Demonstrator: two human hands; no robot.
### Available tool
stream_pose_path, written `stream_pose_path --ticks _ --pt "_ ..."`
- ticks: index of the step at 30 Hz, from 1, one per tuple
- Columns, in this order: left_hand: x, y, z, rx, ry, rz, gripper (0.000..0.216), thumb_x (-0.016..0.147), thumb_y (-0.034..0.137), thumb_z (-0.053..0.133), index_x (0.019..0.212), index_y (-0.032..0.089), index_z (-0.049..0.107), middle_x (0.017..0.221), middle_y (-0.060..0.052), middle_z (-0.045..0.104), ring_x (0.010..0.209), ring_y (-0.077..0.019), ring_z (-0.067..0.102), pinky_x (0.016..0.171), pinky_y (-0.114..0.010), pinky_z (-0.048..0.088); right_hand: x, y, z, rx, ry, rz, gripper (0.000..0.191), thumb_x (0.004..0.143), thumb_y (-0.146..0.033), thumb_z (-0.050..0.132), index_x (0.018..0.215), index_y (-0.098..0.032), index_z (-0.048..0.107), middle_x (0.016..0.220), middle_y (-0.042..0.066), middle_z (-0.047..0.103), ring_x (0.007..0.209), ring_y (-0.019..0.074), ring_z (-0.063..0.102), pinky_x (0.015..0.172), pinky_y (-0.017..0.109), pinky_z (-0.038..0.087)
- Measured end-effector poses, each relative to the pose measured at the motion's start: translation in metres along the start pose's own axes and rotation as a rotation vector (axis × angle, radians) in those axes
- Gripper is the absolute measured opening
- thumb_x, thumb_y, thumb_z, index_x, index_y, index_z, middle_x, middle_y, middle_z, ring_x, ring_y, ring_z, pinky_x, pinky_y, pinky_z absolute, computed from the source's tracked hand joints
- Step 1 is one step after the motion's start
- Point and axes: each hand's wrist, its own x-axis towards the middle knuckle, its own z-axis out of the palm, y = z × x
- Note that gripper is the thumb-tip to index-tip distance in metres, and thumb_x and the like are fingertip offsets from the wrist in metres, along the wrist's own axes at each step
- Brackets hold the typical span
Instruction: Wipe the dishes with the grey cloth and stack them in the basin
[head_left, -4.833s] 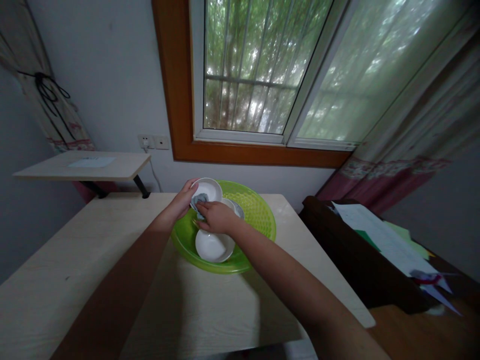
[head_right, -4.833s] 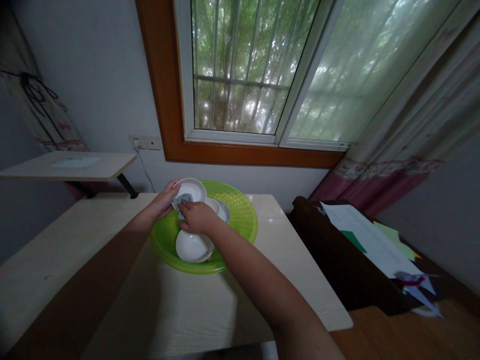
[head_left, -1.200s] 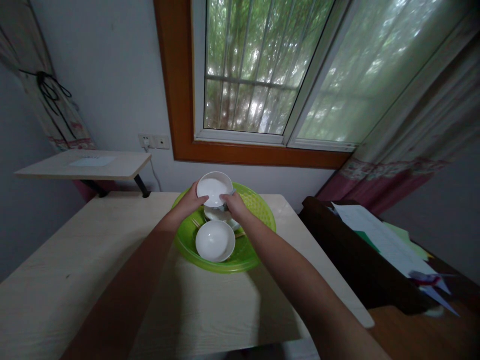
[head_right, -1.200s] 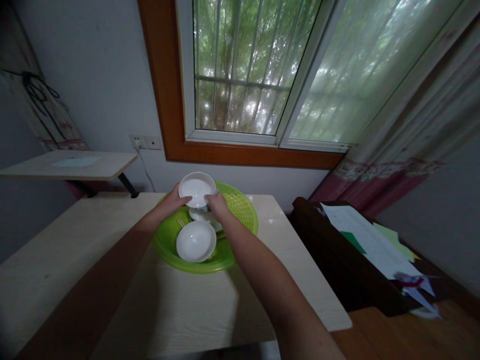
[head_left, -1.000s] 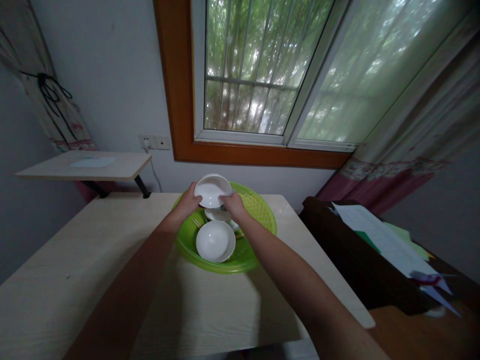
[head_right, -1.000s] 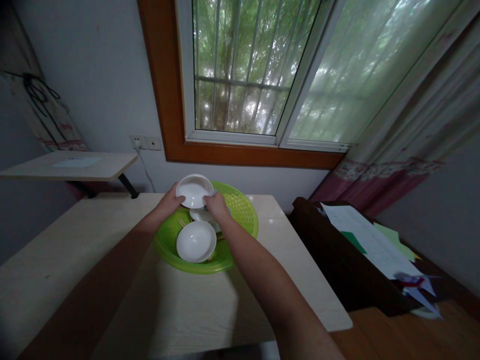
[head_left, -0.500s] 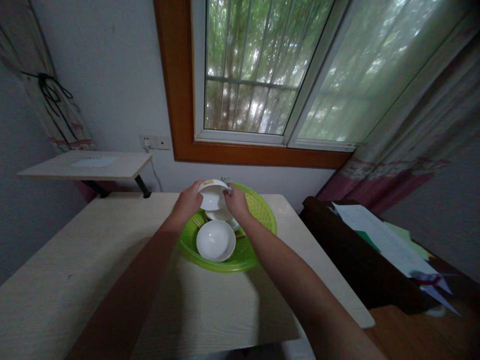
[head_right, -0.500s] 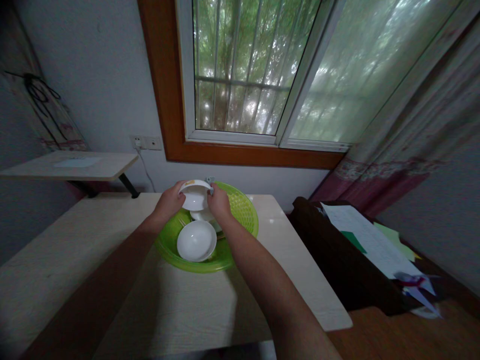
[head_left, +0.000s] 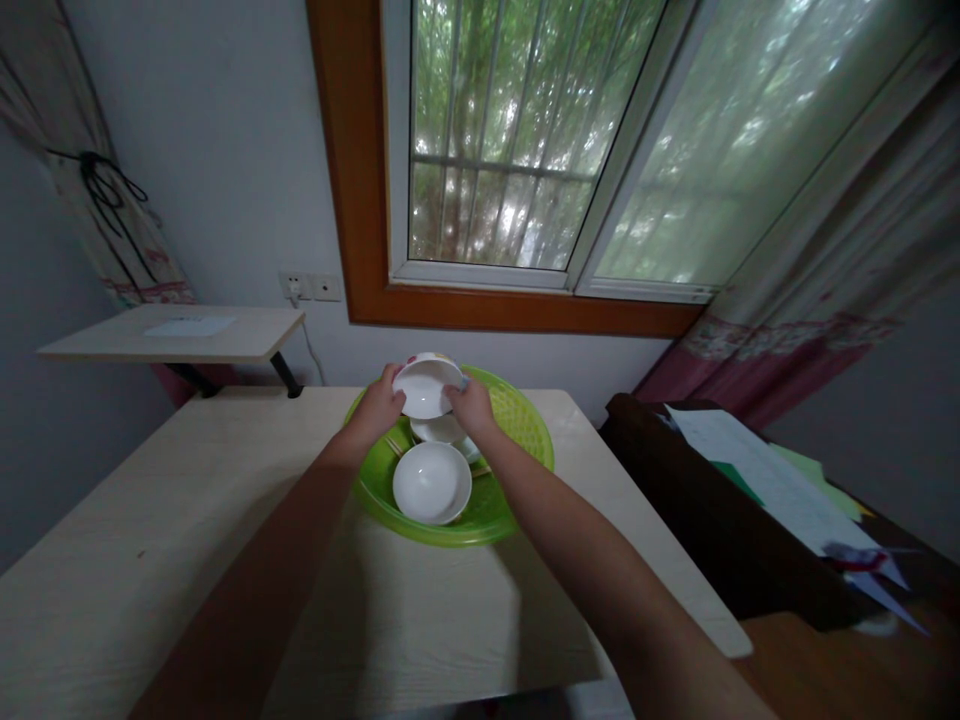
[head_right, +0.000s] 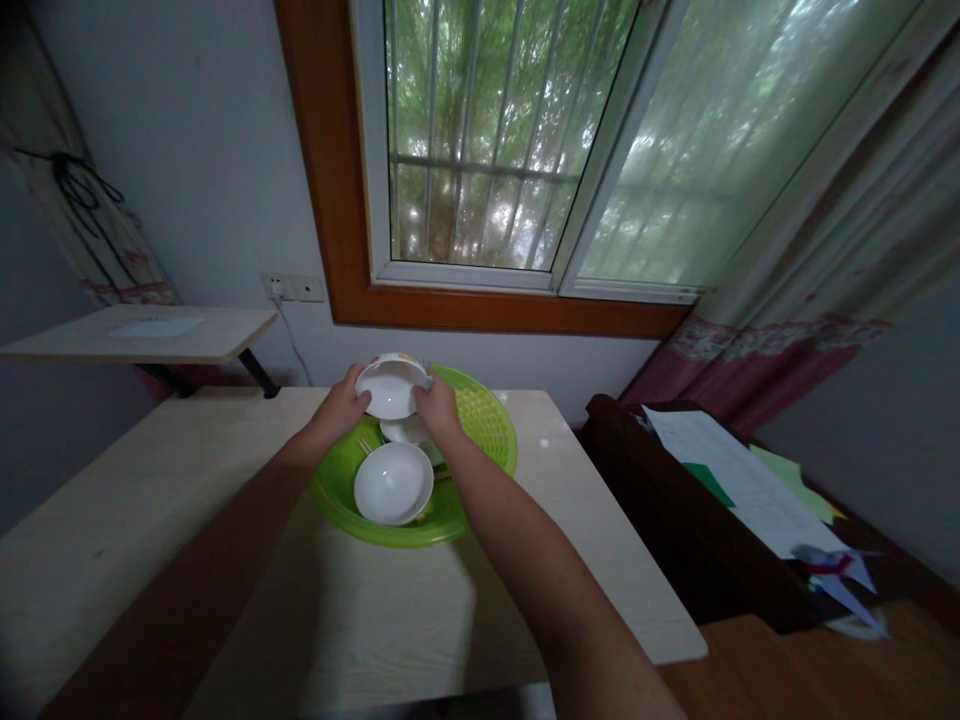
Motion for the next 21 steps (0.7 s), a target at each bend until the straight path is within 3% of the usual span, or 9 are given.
stream_pose_path --ticks 8,14,18,21 --pt "-0.004 0.008 -0.002 0.135 -0.049 0.030 0.051 0.087 0.010 0.042 0.137 0.020 0.050 0.118 -0.013 0.071 0.106 -0.0237 0.067 0.094 -0.038 0.050 -0.008 -0.014 -0.018 -0.314 0.003 -0.216 0.044 0.092 -0.019 0.052 0.136 -0.023 0.059 0.118 0.010 0.073 0.106 0.0259 0.068 0.093 0.033 0.050" --pt "-0.002 0.008 -0.003 0.094 0.040 0.116 0.051 0.090 0.018 0.047 0.141 0.020 0.047 0.130 -0.013 0.065 0.115 -0.0245 0.064 0.102 -0.039 0.047 -0.001 -0.007 -0.010 -0.117 0.070 -0.117 0.038 0.090 -0.021 0.054 0.127 -0.018 0.065 0.113 0.010 0.074 0.103 0.0239 0.068 0.092 0.033 0.050" --pt "-0.001 0.005 0.000 0.069 0.026 0.035 0.060 0.086 0.029 0.059 0.143 0.018 0.044 0.124 -0.015 0.068 0.109 -0.0282 0.066 0.096 -0.041 0.050 0.005 0.004 -0.001 0.084 0.040 0.005 0.030 0.085 -0.021 0.059 0.112 -0.017 0.070 0.101 0.007 0.076 0.090 0.0196 0.070 0.083 0.030 0.053" --pt "-0.001 0.001 0.002 -0.002 -0.014 0.005 0.060 0.083 0.022 0.057 0.141 0.016 0.043 0.119 -0.014 0.068 0.105 -0.0268 0.066 0.093 -0.041 0.052 0.006 0.007 0.002 0.137 0.011 0.033 0.031 0.082 -0.021 0.062 0.112 -0.018 0.070 0.101 0.005 0.075 0.086 0.0183 0.069 0.081 0.030 0.054"
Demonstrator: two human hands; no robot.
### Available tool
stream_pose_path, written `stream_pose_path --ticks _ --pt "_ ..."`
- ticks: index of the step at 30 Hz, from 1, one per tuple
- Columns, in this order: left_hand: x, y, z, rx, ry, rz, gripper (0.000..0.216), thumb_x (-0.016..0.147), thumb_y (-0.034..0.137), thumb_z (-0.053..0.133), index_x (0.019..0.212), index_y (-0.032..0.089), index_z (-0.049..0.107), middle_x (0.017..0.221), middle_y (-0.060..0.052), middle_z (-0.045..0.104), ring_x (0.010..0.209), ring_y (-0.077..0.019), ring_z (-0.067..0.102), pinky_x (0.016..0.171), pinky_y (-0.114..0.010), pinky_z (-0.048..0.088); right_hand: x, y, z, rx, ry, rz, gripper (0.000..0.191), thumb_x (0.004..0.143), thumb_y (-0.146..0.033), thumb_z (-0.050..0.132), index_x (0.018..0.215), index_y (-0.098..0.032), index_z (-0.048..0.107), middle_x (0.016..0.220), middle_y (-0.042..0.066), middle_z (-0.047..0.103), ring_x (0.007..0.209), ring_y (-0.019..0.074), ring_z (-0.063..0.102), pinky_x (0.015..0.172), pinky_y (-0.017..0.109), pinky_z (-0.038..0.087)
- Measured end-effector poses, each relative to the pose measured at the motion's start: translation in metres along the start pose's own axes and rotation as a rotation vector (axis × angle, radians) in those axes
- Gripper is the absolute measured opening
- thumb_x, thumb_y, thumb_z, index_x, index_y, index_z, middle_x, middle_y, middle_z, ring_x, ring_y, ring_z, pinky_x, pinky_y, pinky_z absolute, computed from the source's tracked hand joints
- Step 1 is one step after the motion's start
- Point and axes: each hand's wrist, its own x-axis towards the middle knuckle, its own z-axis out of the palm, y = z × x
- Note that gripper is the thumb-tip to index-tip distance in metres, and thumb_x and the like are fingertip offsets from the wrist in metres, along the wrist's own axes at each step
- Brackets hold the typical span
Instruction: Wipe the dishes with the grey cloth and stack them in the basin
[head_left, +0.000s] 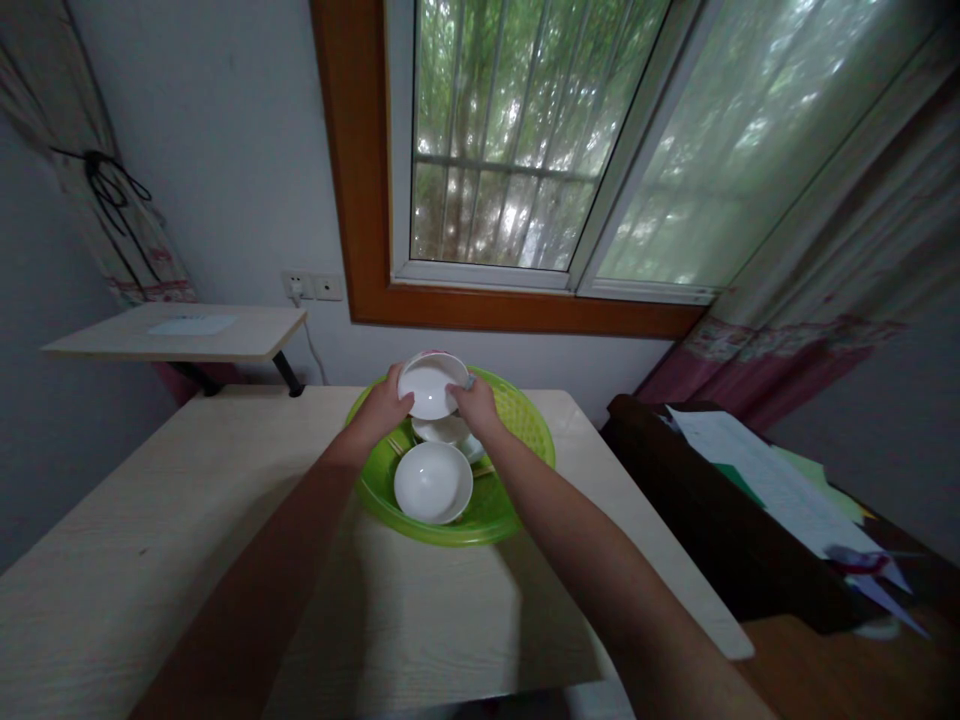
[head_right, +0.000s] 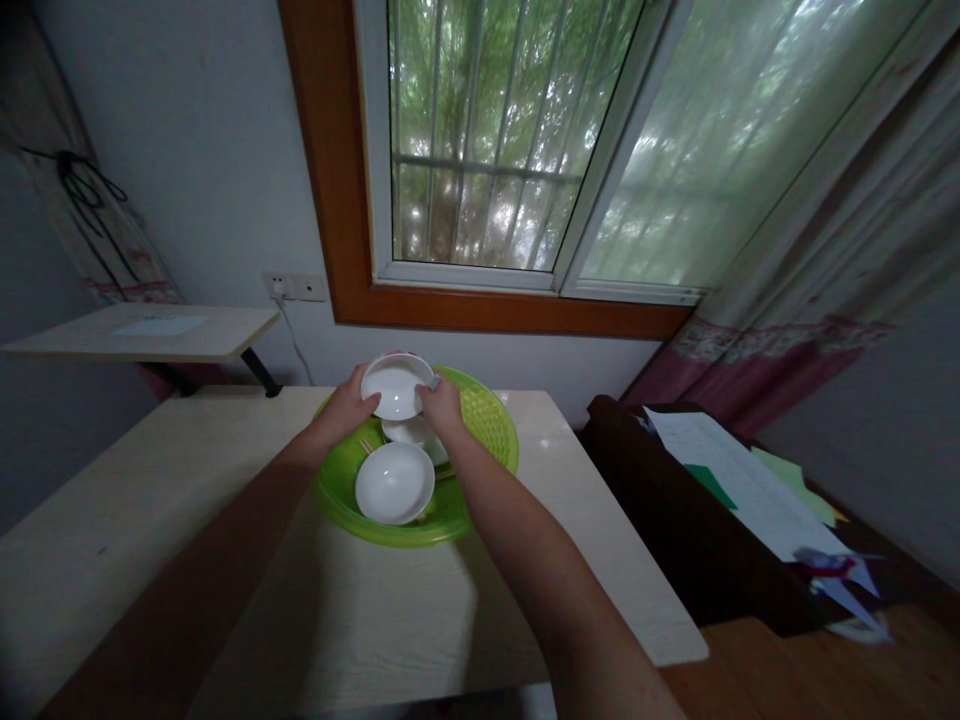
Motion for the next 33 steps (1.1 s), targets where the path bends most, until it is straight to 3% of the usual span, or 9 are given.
stream_pose_path --ticks 5,15,19,24,29,33 --pt "-0.001 -0.002 -0.004 -0.122 0.005 0.080 0.056 0.082 0.013 0.047 0.138 0.016 0.045 0.121 -0.012 0.066 0.108 -0.0224 0.063 0.097 -0.038 0.050 -0.006 -0.008 -0.004 -0.147 0.011 -0.071 0.037 0.085 -0.022 0.060 0.121 -0.019 0.067 0.104 0.007 0.075 0.091 0.0209 0.069 0.084 0.031 0.052" --pt "-0.005 0.005 -0.003 0.021 -0.045 0.147 0.061 0.080 0.004 0.041 0.139 0.021 0.048 0.135 -0.009 0.062 0.126 -0.0207 0.057 0.111 -0.039 0.042 -0.019 -0.031 -0.020 -0.549 -0.029 -0.289 0.046 0.091 -0.020 0.052 0.137 -0.024 0.056 0.121 0.011 0.071 0.104 0.0279 0.067 0.091 0.035 0.049" --pt "-0.003 0.006 -0.004 0.075 0.012 0.142 0.061 0.081 0.004 0.043 0.140 0.019 0.048 0.141 -0.010 0.058 0.132 -0.0208 0.053 0.116 -0.039 0.038 -0.018 -0.030 -0.018 -0.492 -0.002 -0.269 0.047 0.090 -0.016 0.051 0.137 -0.024 0.056 0.122 0.010 0.070 0.108 0.0261 0.066 0.094 0.034 0.048" --pt "0.000 0.005 -0.003 0.028 0.115 0.122 0.055 0.086 0.019 0.054 0.140 0.017 0.046 0.138 -0.013 0.059 0.127 -0.0226 0.057 0.110 -0.039 0.043 -0.009 -0.017 -0.010 -0.241 0.051 -0.084 0.037 0.090 -0.022 0.054 0.126 -0.017 0.064 0.111 0.011 0.074 0.100 0.0228 0.069 0.088 0.032 0.051" --pt "-0.001 0.000 0.001 0.032 -0.033 0.019 0.052 0.085 0.028 0.059 0.134 0.015 0.048 0.118 -0.015 0.068 0.107 -0.0263 0.066 0.095 -0.041 0.052 -0.005 -0.010 -0.006 -0.105 0.037 0.007 0.032 0.086 -0.022 0.060 0.116 -0.015 0.067 0.105 0.008 0.075 0.090 0.0185 0.069 0.081 0.028 0.052" --pt "0.000 -0.004 0.001 -0.016 -0.039 -0.016 0.050 0.085 0.021 0.051 0.135 0.014 0.045 0.115 -0.013 0.069 0.103 -0.0246 0.066 0.092 -0.039 0.052 -0.009 -0.014 -0.006 -0.166 0.035 -0.051 0.035 0.087 -0.022 0.060 0.122 -0.017 0.065 0.108 0.008 0.075 0.096 0.0191 0.069 0.084 0.028 0.051"
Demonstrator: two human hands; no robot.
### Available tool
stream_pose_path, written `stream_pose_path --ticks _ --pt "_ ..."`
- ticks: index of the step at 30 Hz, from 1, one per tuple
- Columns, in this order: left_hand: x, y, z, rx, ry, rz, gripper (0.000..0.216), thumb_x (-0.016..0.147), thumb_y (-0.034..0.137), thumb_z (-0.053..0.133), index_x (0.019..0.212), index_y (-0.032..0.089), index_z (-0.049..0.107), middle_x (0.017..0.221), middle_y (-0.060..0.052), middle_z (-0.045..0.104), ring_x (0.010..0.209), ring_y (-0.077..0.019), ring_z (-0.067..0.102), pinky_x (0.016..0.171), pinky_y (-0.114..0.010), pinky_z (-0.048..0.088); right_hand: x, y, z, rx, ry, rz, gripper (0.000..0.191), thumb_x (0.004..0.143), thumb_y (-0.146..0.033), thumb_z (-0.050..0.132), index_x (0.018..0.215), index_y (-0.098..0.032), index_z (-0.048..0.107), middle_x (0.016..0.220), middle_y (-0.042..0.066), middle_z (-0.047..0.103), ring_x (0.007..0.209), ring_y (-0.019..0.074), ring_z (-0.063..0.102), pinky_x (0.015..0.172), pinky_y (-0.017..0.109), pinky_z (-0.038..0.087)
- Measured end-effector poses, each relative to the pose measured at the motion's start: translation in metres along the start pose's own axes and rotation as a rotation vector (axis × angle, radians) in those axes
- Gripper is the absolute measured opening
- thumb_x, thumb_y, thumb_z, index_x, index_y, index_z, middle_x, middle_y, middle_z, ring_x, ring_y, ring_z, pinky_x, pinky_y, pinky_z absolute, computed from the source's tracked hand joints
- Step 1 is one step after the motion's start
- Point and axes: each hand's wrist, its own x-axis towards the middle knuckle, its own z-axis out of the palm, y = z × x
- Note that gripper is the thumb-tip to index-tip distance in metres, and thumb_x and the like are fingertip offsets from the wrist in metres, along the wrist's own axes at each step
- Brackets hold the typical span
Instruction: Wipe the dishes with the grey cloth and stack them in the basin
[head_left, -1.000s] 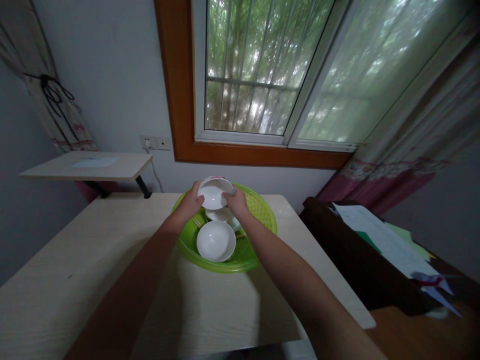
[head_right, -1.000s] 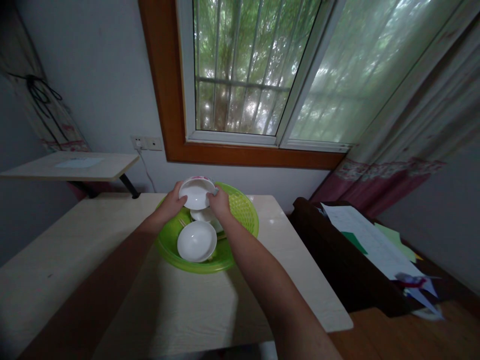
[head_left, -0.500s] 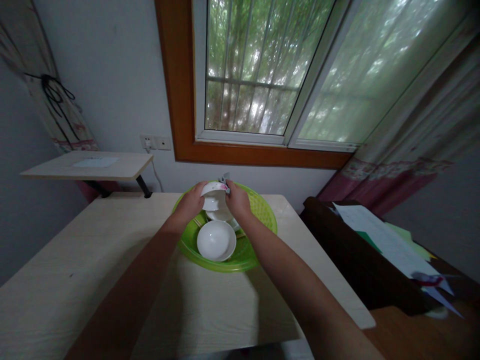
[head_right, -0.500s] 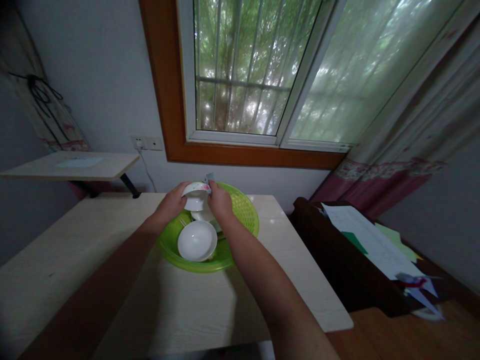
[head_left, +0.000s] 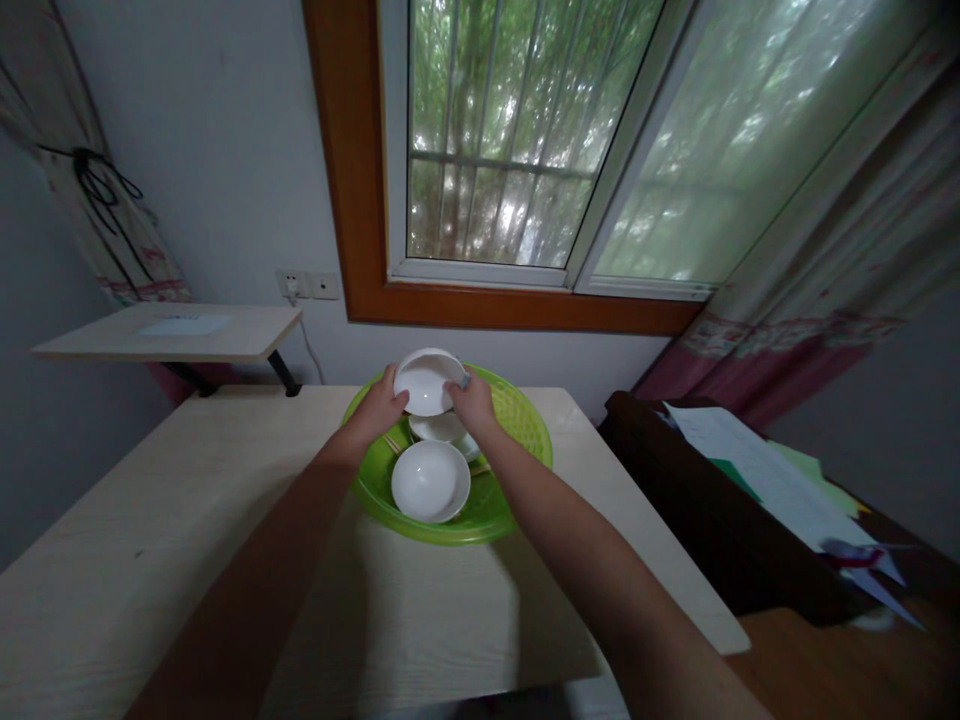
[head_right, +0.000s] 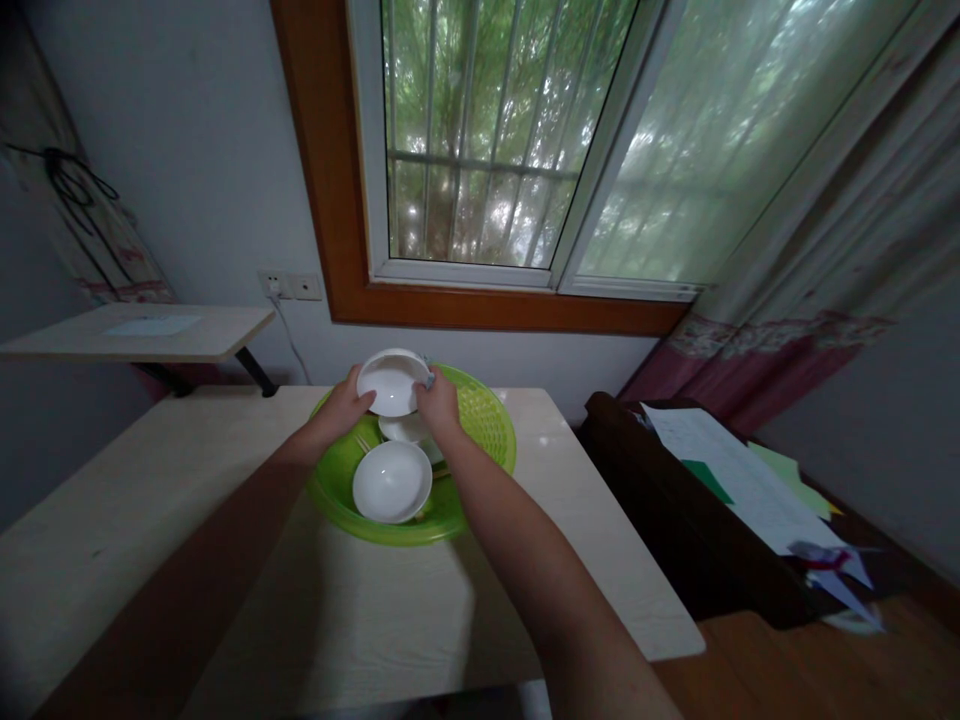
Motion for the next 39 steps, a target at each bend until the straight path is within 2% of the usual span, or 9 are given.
stream_pose_path --ticks 3,8,13,18,23,26,28,33,39 --pt "0.000 -0.001 -0.002 -0.011 0.019 0.027 0.053 0.083 0.015 0.047 0.136 0.016 0.045 0.117 -0.013 0.068 0.105 -0.0240 0.066 0.095 -0.039 0.052 -0.003 -0.005 -0.004 -0.095 -0.007 -0.044 0.037 0.089 -0.023 0.058 0.125 -0.018 0.064 0.110 0.008 0.074 0.100 0.0215 0.068 0.087 0.029 0.051" --pt "-0.001 0.002 -0.004 0.043 -0.020 0.078 0.057 0.080 0.009 0.044 0.136 0.017 0.048 0.121 -0.012 0.067 0.112 -0.0236 0.064 0.101 -0.039 0.049 -0.006 -0.010 -0.013 -0.318 -0.046 -0.166 0.041 0.093 -0.020 0.052 0.133 -0.023 0.059 0.112 0.009 0.073 0.101 0.0249 0.068 0.089 0.032 0.049" --pt "-0.004 0.007 -0.004 0.087 -0.045 0.129 0.061 0.080 0.006 0.042 0.139 0.021 0.048 0.132 -0.009 0.064 0.122 -0.0214 0.059 0.109 -0.038 0.044 -0.010 -0.018 -0.020 -0.464 -0.090 -0.255 0.051 0.090 -0.014 0.050 0.140 -0.027 0.053 0.122 0.009 0.070 0.100 0.0248 0.067 0.089 0.033 0.049" --pt "-0.003 0.011 -0.005 0.121 -0.014 0.126 0.060 0.082 0.006 0.042 0.140 0.019 0.047 0.134 -0.011 0.063 0.122 -0.0223 0.060 0.109 -0.039 0.044 -0.008 -0.015 -0.017 -0.367 -0.068 -0.239 0.046 0.091 -0.015 0.049 0.135 -0.024 0.057 0.116 0.009 0.072 0.101 0.0243 0.067 0.090 0.032 0.049" --pt "-0.001 0.012 -0.005 0.052 0.094 0.105 0.059 0.084 0.017 0.055 0.142 0.019 0.043 0.138 -0.012 0.060 0.125 -0.0237 0.059 0.109 -0.039 0.044 0.003 0.003 -0.002 -0.081 -0.019 -0.021 0.032 0.087 -0.020 0.056 0.118 -0.018 0.067 0.105 0.008 0.075 0.096 0.0214 0.069 0.085 0.030 0.052" --pt "-0.002 0.011 -0.003 0.039 0.058 0.065 0.066 0.083 0.024 0.062 0.144 0.019 0.040 0.136 -0.014 0.061 0.121 -0.0262 0.061 0.105 -0.040 0.047 0.007 0.013 0.006 0.073 -0.035 0.055 0.035 0.084 -0.021 0.059 0.117 -0.017 0.067 0.106 0.007 0.075 0.092 0.0191 0.069 0.084 0.031 0.053" --pt "-0.002 0.010 -0.002 0.030 0.017 0.034 0.067 0.082 0.022 0.060 0.145 0.017 0.038 0.132 -0.015 0.063 0.119 -0.0268 0.062 0.102 -0.040 0.049 0.008 0.015 0.009 0.111 -0.042 0.078 0.036 0.082 -0.020 0.060 0.118 -0.017 0.067 0.105 0.007 0.075 0.091 0.0187 0.069 0.083 0.031 0.053" --pt "-0.002 0.006 -0.004 -0.025 -0.001 0.063 0.065 0.080 0.011 0.048 0.144 0.015 0.038 0.127 -0.014 0.064 0.113 -0.0240 0.063 0.100 -0.038 0.049 0.003 0.007 0.005 0.009 -0.035 0.032 0.035 0.082 -0.020 0.063 0.117 -0.017 0.067 0.105 0.007 0.075 0.091 0.0193 0.069 0.084 0.030 0.052" --pt "-0.005 0.010 -0.007 0.035 -0.005 0.111 0.062 0.080 0.009 0.044 0.141 0.017 0.043 0.124 -0.013 0.065 0.113 -0.0245 0.063 0.101 -0.040 0.049 -0.005 -0.006 -0.010 -0.223 -0.025 -0.102 0.040 0.090 -0.022 0.057 0.129 -0.020 0.061 0.110 0.009 0.074 0.101 0.0242 0.068 0.087 0.031 0.050"
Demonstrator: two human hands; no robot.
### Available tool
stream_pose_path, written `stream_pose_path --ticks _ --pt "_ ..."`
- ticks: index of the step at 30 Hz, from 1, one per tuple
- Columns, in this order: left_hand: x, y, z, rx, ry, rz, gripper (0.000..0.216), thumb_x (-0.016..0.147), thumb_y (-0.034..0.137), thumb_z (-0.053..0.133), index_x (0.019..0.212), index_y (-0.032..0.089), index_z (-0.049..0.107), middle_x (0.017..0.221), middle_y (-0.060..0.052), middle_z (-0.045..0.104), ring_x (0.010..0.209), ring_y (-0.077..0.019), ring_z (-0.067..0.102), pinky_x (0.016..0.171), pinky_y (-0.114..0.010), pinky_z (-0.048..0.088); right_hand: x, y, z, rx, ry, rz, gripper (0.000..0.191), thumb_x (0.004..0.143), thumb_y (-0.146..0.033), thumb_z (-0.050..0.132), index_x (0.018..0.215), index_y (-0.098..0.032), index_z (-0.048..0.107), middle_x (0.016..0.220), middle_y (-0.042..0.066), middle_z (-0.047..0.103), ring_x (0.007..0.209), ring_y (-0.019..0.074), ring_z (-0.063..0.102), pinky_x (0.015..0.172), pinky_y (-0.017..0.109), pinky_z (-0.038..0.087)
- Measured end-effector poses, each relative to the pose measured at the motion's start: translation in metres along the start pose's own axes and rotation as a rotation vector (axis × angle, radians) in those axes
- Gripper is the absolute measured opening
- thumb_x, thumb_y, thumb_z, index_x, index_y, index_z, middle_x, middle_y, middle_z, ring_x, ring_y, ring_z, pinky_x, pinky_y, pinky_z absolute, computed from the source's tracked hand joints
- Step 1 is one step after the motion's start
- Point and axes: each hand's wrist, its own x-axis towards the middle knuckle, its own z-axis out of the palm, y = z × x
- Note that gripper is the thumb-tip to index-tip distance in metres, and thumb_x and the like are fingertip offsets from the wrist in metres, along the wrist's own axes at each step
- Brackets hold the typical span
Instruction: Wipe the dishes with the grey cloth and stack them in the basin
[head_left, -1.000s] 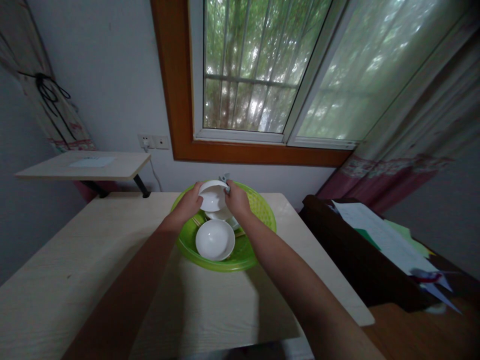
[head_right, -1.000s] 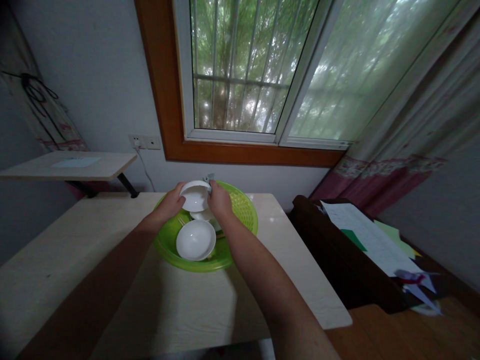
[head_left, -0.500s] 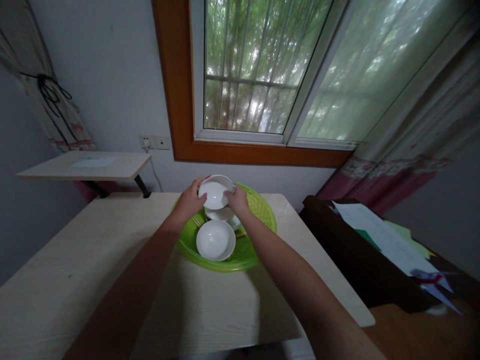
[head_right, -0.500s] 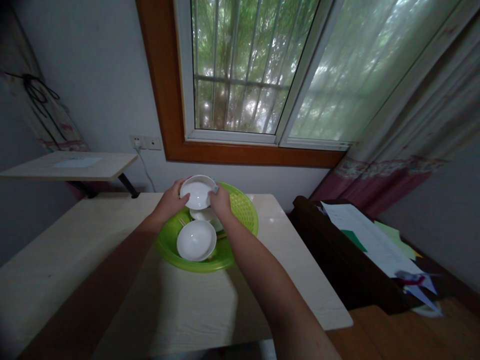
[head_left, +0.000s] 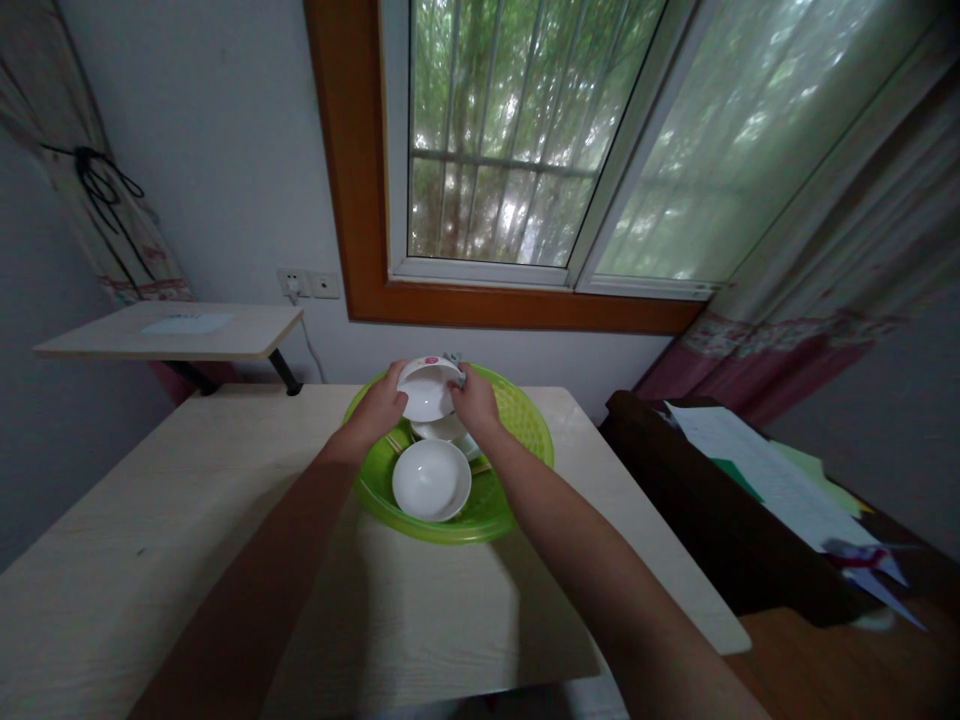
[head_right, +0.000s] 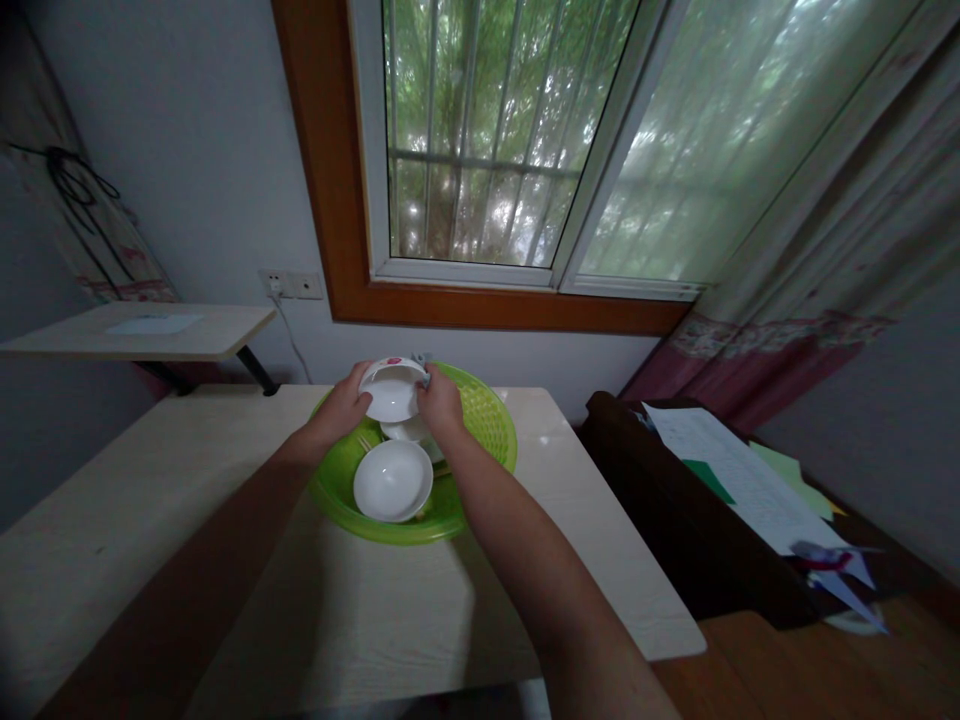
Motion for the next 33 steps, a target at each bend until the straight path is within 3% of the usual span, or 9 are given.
stream_pose_path --ticks 9,21,27,30,33 --pt "-0.003 0.004 -0.001 0.053 -0.004 0.031 0.062 0.080 0.008 0.041 0.141 0.019 0.047 0.130 -0.012 0.064 0.116 -0.0245 0.061 0.105 -0.040 0.046 -0.005 -0.013 -0.014 -0.210 -0.025 -0.160 0.054 0.090 -0.014 0.051 0.142 -0.029 0.051 0.129 0.007 0.066 0.107 0.0262 0.064 0.092 0.035 0.048" --pt "0.003 -0.007 0.001 -0.150 0.116 -0.061 0.057 0.077 0.011 0.042 0.131 0.015 0.058 0.120 -0.011 0.069 0.109 -0.0236 0.064 0.099 -0.036 0.049 0.002 -0.005 -0.006 0.080 0.102 -0.448 0.049 0.089 -0.015 0.051 0.137 -0.024 0.051 0.133 0.010 0.059 0.119 0.0258 0.058 0.102 0.039 0.048" --pt "0.007 -0.010 0.001 -0.148 0.148 -0.203 0.056 0.075 0.011 0.043 0.128 0.015 0.061 0.116 -0.011 0.071 0.106 -0.0241 0.065 0.096 -0.036 0.050 -0.001 -0.010 -0.006 0.212 0.094 -0.547 0.047 0.087 -0.044 0.067 0.125 -0.019 0.056 0.128 0.015 0.057 0.124 0.0281 0.051 0.108 0.044 0.042" --pt "0.007 -0.011 0.002 -0.124 0.145 -0.210 0.055 0.075 0.011 0.043 0.126 0.016 0.062 0.116 -0.011 0.071 0.107 -0.0247 0.065 0.096 -0.036 0.049 -0.002 -0.011 -0.008 0.317 0.087 -0.550 0.038 0.095 -0.049 0.055 0.121 -0.020 0.058 0.128 0.013 0.056 0.123 0.0251 0.051 0.108 0.042 0.040" --pt "0.007 -0.009 0.001 -0.093 0.132 -0.222 0.055 0.075 0.011 0.043 0.126 0.016 0.062 0.116 -0.011 0.071 0.107 -0.0252 0.065 0.096 -0.037 0.049 0.001 -0.008 -0.009 0.414 0.127 -0.492 0.035 0.103 -0.044 0.038 0.098 -0.020 0.063 0.116 0.010 0.059 0.112 0.0212 0.056 0.102 0.036 0.043"
